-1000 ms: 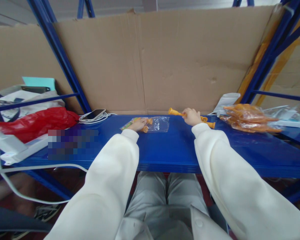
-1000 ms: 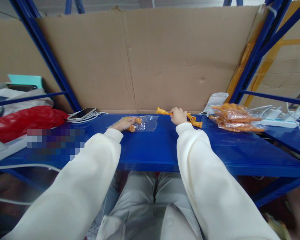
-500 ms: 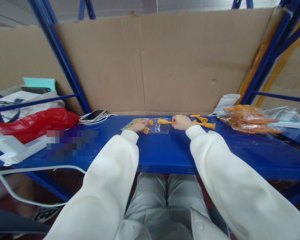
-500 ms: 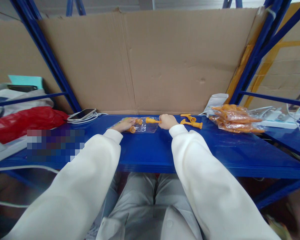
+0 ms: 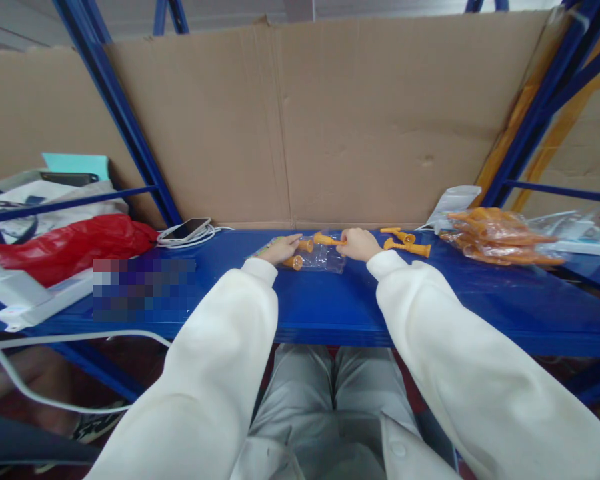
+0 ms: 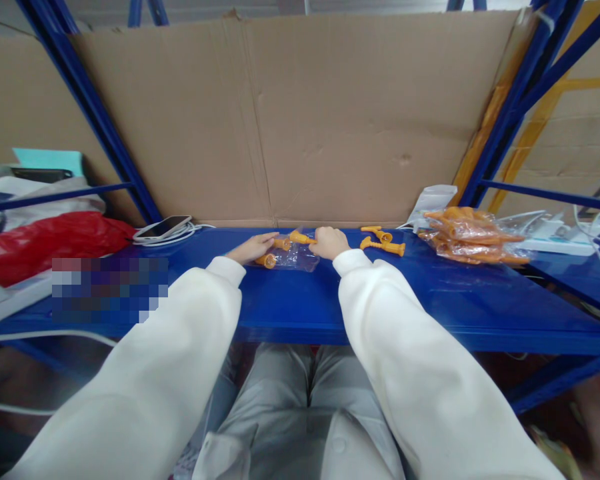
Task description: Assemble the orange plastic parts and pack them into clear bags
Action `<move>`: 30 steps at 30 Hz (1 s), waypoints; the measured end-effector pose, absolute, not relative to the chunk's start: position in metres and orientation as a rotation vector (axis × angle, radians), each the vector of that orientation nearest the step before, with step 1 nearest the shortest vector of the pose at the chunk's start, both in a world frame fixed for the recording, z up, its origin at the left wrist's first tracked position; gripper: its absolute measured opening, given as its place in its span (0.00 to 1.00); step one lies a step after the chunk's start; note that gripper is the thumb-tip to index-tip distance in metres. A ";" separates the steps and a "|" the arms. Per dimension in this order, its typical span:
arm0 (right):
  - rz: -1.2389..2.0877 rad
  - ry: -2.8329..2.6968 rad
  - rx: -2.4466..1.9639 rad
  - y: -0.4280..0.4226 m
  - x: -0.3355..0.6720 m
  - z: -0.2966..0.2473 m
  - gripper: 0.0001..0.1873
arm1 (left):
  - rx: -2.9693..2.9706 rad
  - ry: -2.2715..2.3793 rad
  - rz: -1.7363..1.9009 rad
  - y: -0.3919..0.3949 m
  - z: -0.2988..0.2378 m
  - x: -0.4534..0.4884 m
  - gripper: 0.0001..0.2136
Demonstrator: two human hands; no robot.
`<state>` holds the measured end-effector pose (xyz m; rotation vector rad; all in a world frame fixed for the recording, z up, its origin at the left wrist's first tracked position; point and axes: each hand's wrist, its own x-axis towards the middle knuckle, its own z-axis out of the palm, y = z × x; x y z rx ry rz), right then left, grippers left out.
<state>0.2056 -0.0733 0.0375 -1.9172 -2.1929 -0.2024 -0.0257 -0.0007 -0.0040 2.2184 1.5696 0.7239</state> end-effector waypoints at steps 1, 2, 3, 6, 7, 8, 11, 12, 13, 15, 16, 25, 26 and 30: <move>-0.183 -2.187 -1.910 -0.073 0.206 0.037 0.18 | 2.219 1.562 0.724 -0.001 -0.004 -0.025 0.25; -0.169 -2.180 -1.904 -0.072 0.206 0.037 0.17 | 2.219 1.554 0.728 -0.002 -0.004 -0.025 0.25; -0.160 -2.174 -1.898 -0.072 0.206 0.036 0.17 | 2.214 1.546 0.736 -0.002 -0.004 -0.025 0.25; -0.164 -2.159 -1.890 -0.072 0.205 0.037 0.17 | 2.188 1.537 0.771 -0.003 -0.003 -0.024 0.25; -0.170 -2.156 -1.891 -0.073 0.205 0.038 0.17 | 2.179 1.538 0.780 -0.003 -0.003 -0.024 0.25; -0.173 -2.156 -1.893 -0.074 0.204 0.039 0.17 | 2.171 1.538 0.785 -0.003 -0.003 -0.024 0.25; -0.179 -2.154 -1.910 -0.078 0.200 0.041 0.17 | 2.150 1.535 0.806 -0.001 -0.002 -0.023 0.24; -0.185 -2.153 -1.916 -0.079 0.199 0.041 0.18 | 2.150 1.538 0.816 0.000 -0.002 -0.023 0.23; -0.193 -2.150 -1.922 -0.080 0.198 0.041 0.18 | 2.152 1.544 0.825 0.000 -0.002 -0.024 0.23; -0.211 -2.142 -1.936 -0.081 0.196 0.041 0.19 | 2.153 1.551 0.842 0.002 -0.003 -0.024 0.22; -0.220 -2.140 -1.942 -0.082 0.195 0.040 0.19 | 2.149 1.545 0.845 0.002 -0.003 -0.024 0.22; -0.276 -2.249 -1.930 -0.083 0.196 0.042 0.18 | 2.241 1.581 0.760 -0.004 -0.002 -0.015 0.22; -0.281 -2.260 -1.927 -0.083 0.196 0.042 0.18 | 2.242 1.639 0.742 -0.005 -0.003 -0.015 0.22; -0.296 -2.289 -1.902 -0.081 0.198 0.041 0.18 | 2.172 1.904 0.657 -0.003 -0.006 -0.019 0.22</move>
